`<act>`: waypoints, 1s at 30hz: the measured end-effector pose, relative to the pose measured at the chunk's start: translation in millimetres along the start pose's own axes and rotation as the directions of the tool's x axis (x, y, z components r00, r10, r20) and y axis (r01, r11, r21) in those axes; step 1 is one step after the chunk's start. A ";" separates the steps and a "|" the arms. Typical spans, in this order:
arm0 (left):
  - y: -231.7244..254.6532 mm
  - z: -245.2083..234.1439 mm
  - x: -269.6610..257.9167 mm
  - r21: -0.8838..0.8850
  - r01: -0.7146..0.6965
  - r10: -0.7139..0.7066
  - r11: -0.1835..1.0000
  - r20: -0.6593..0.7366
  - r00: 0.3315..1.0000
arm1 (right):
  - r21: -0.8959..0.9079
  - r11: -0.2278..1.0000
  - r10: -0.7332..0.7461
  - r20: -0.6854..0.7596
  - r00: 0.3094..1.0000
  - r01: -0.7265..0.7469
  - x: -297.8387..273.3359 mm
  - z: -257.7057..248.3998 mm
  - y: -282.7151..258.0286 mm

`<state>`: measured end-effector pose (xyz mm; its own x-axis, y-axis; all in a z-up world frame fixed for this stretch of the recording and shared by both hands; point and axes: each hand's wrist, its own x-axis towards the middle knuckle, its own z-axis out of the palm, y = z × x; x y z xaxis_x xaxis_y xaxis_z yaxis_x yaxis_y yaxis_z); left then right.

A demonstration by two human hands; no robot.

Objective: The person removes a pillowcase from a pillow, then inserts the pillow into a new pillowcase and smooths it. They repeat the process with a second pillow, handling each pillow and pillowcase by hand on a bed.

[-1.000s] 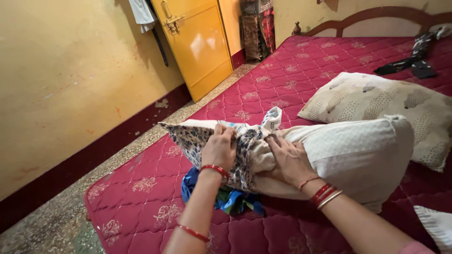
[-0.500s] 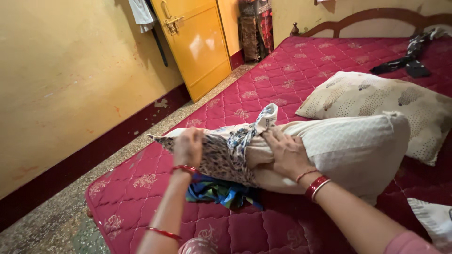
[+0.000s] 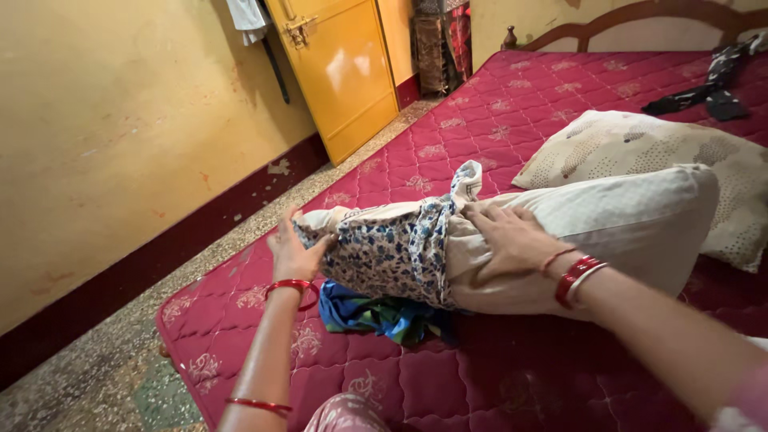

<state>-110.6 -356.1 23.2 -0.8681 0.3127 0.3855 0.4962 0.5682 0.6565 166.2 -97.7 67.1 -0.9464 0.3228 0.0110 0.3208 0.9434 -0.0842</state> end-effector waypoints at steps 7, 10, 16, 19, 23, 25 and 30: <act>-25.0 15.2 -10.8 -0.244 0.025 0.040 0.969 0.257 0.966 | -0.354 0.923 0.249 0.256 0.934 -0.149 -40.6 -55.2 32.5; 3.3 16.4 -22.7 -0.149 0.074 -0.034 0.986 0.254 0.966 | -0.197 0.962 0.200 0.034 0.979 -0.190 -46.0 -32.7 46.6; 65.5 13.5 -26.1 -0.550 0.003 -0.010 0.835 -0.010 1.000 | -0.129 0.985 0.043 -0.441 0.896 -0.111 -26.7 -41.2 93.6; 54.8 35.8 -18.3 -0.707 -0.185 0.121 0.683 -0.139 0.983 | -0.229 0.965 -0.022 -0.551 0.834 -0.126 -31.9 -44.8 111.9; -6.2 84.6 -15.3 -0.348 -0.373 0.304 0.860 -0.238 0.922 | -0.314 0.917 0.108 -0.397 0.912 -0.245 -56.2 6.8 107.6; -46.1 109.1 -28.7 -0.064 -0.334 0.334 0.940 -0.015 0.942 | -0.366 0.892 0.232 -0.131 0.964 -0.264 -68.8 48.4 101.6; -92.3 160.1 -75.3 0.001 -0.165 0.149 0.986 0.427 0.892 | -0.058 0.970 0.245 0.265 0.933 -0.238 -62.8 120.1 96.2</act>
<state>-93.3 -310.1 -170.2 -0.7064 0.6883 0.1652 0.6327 0.5093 0.5833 252.0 -36.4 -61.4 -0.8142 0.5116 -0.2746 0.5383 0.8423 -0.0268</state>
